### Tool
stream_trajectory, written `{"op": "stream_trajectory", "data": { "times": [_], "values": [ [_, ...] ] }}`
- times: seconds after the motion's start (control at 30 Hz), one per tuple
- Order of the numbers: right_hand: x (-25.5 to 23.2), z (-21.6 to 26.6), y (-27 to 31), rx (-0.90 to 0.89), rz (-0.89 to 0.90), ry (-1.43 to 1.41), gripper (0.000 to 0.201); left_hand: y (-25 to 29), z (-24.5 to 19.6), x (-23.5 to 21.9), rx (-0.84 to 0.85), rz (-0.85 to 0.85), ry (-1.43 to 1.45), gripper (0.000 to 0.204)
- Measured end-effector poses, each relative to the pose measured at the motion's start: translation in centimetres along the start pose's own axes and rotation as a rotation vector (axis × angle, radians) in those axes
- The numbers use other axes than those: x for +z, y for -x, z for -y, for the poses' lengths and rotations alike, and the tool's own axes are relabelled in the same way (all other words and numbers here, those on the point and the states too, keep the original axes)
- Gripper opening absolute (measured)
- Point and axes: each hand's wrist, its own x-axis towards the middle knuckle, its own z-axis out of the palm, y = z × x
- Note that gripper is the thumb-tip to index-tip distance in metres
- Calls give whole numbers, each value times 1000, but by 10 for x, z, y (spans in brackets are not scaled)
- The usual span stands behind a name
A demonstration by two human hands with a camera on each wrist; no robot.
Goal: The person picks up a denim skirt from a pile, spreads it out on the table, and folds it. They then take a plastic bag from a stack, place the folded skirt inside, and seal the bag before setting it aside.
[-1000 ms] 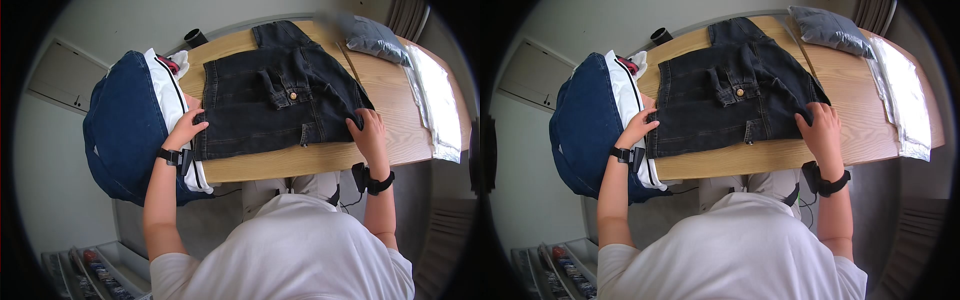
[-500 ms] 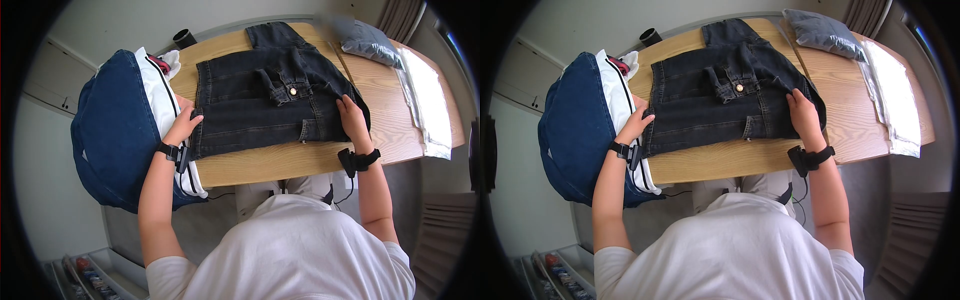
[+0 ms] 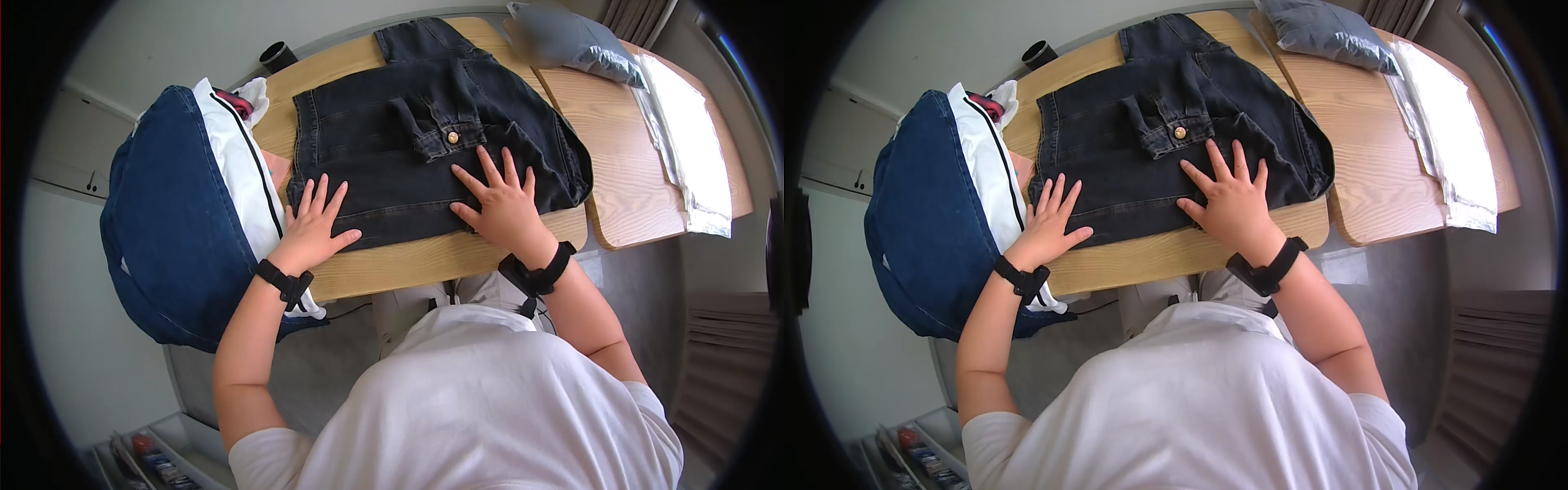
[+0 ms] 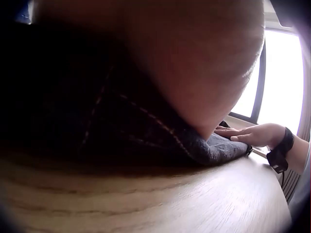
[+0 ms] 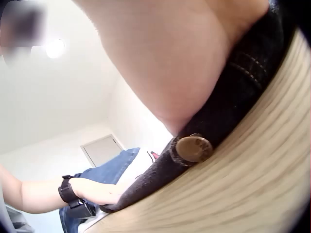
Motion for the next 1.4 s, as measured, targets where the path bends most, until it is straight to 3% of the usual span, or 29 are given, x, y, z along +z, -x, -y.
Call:
{"op": "stream_trajectory", "data": {
  "times": [0.17, 0.23, 0.27, 0.33, 0.4, 0.5, 0.57, 0.6, 0.63, 0.7, 0.8, 0.87, 0.9, 0.97, 1.0, 1.03, 1.1, 1.23, 1.3, 1.4],
  "values": [
    [-20, -16, 2, -2, 105, -71, 57, -3, 4, -2, -1, 33, 30, 86],
    [-40, -43, 10, -41, 118, -622, 49, -2, 6, -9, 20, 37, 95, 80],
    [-56, -57, 16, -50, -3, -712, 41, -4, 17, -8, 69, 1, 169, 78],
    [-75, -92, 28, 151, -74, -679, 28, -5, 19, -15, 147, -88, 332, 72],
    [-77, -125, 36, 232, -128, -641, 24, 1, 3, -46, 226, -201, 467, 62],
    [-77, -140, 37, 194, -72, -623, 22, -3, -41, -94, 365, -339, 444, 54],
    [-73, -132, 36, 78, 95, -527, 22, -20, -60, -109, 404, -342, 446, 53],
    [-51, -140, 37, -59, -58, -437, 25, -29, -69, -117, 443, -339, 451, 52],
    [-46, -137, 37, -2, -67, -444, 27, -40, -80, -118, 479, -368, 443, 51],
    [-44, -132, 37, 61, -104, -419, 23, -65, -104, -121, 413, -315, 459, 52],
    [-36, -131, 35, 160, -147, -510, 20, -105, -136, -115, 372, -365, 438, 58],
    [-33, -129, 36, 173, -183, -521, 19, -125, -157, -116, 147, -434, 338, 64],
    [-31, -128, 37, 184, -221, -529, 18, -136, -163, -114, 152, -429, 335, 64],
    [-23, -130, 37, 178, -260, -508, 19, -155, -172, -108, -25, -408, 238, 62],
    [-24, -128, 36, 165, -296, -486, 20, -159, -175, -105, -40, -396, 192, 47],
    [-26, -125, 36, 172, -296, -487, 20, -164, -176, -104, -35, -392, 188, 47],
    [-32, -118, 37, 217, -288, -379, 24, -171, -174, -103, -59, -297, 242, 35],
    [-27, -117, 40, 207, -247, -345, 27, -163, -133, -122, 114, -507, 311, 29],
    [-23, -118, 41, 185, -250, -350, 24, -155, -86, -136, 176, -649, 430, 31],
    [-23, -117, 40, 189, -226, -369, 22, -86, -43, -161, 272, -841, 314, 25]
  ]
}}
